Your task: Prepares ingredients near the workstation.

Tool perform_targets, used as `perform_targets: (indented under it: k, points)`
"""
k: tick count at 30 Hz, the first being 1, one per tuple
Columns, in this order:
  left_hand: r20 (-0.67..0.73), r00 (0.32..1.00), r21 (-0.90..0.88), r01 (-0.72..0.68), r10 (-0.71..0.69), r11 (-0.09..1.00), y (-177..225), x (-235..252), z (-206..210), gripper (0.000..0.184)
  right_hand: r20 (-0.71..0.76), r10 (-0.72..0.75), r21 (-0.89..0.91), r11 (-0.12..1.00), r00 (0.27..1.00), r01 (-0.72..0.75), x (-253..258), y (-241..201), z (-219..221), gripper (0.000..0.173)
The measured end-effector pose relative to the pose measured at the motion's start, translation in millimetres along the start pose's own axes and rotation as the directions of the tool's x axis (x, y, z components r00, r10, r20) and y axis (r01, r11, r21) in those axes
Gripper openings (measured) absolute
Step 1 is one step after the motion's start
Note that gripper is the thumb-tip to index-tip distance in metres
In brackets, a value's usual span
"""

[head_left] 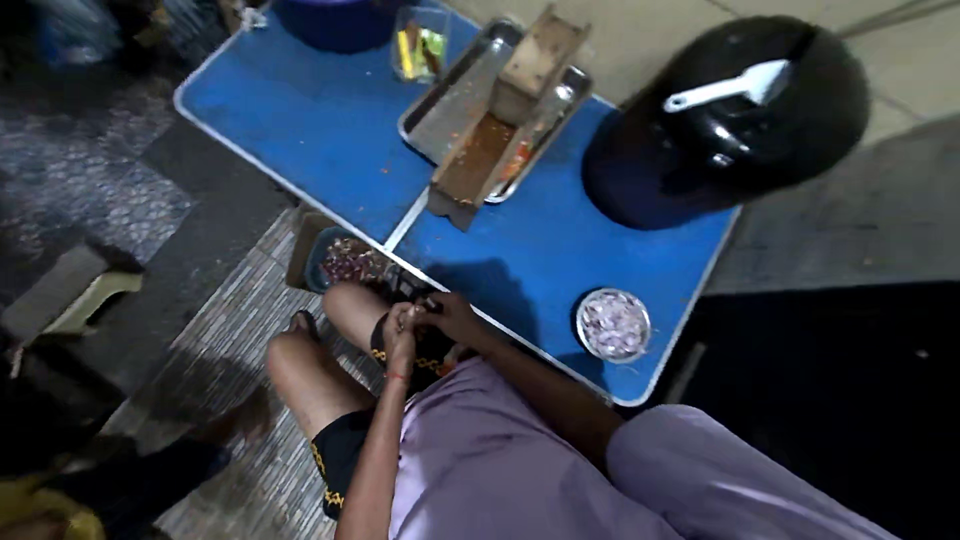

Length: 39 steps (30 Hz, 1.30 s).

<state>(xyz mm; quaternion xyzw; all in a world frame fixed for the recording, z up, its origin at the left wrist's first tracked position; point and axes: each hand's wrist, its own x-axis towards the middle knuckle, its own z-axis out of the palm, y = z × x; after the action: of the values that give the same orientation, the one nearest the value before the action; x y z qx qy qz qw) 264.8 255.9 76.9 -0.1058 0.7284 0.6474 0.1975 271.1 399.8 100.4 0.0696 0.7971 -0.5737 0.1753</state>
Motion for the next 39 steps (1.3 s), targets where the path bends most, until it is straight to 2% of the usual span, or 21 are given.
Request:
perform_targets:
  k: [5,10,15,18,22,26,30,32,35,38,39]
  points:
    - [0.087,0.996,-0.047,-0.01,0.014,0.999,-6.8,14.5,16.0,0.019,-0.074,-0.021,0.083,0.996,0.997,0.027,0.0,20.0,-11.9,0.03]
    - [0.179,0.984,-0.127,0.012,0.011,0.992,2.4,28.4,36.8,0.018,-0.167,0.036,0.162,0.987,0.985,-0.009,-4.2,25.1,-34.3,0.024]
    - [0.261,0.965,-0.055,-0.018,0.032,0.998,11.4,40.6,61.8,0.011,-0.258,0.029,0.165,0.986,0.966,0.015,-9.4,35.0,-54.0,0.027]
    - [0.32,0.947,-0.05,0.03,-0.012,0.998,18.9,45.9,69.6,0.008,-0.3,-0.001,0.193,0.979,0.954,0.061,-12.1,46.5,-61.8,0.028]
    - [0.299,0.954,-0.057,0.032,-0.014,0.998,20.1,44.3,88.5,0.008,-0.369,0.019,0.196,0.979,0.929,0.058,-17.3,52.5,-63.3,0.025]
    - [0.246,0.969,0.049,0.0,-0.012,0.999,21.8,44.6,96.9,0.014,-0.5,0.022,0.131,0.99,0.866,0.051,-17.5,54.1,-56.4,0.016]
    - [0.293,0.955,0.105,0.004,-0.035,0.994,27.8,49.4,99.2,0.016,-0.49,0.094,0.105,0.993,0.867,-0.049,-19.4,53.9,-63.7,0.019]
    - [0.326,0.944,0.126,0.013,-0.054,0.992,26.7,51.5,103.9,0.017,-0.487,0.074,0.085,0.996,0.87,-0.037,-19.8,60.9,-70.6,0.019]
    - [0.324,0.946,0.301,-0.118,0.014,0.946,31.2,55.2,113.5,0.024,-0.51,0.073,0.051,0.997,0.857,-0.054,-21.4,64.2,-80.9,0.021]
    - [0.372,0.906,0.459,-0.371,0.204,0.807,27.0,57.2,122.8,0.024,-0.541,0.108,-0.077,0.981,0.834,-0.177,-23.2,65.7,-88.9,0.026]
    - [0.393,0.891,0.49,-0.413,0.228,0.768,25.4,58.2,125.9,0.024,-0.547,0.103,-0.139,0.968,0.831,-0.211,-23.5,67.8,-90.7,0.028]
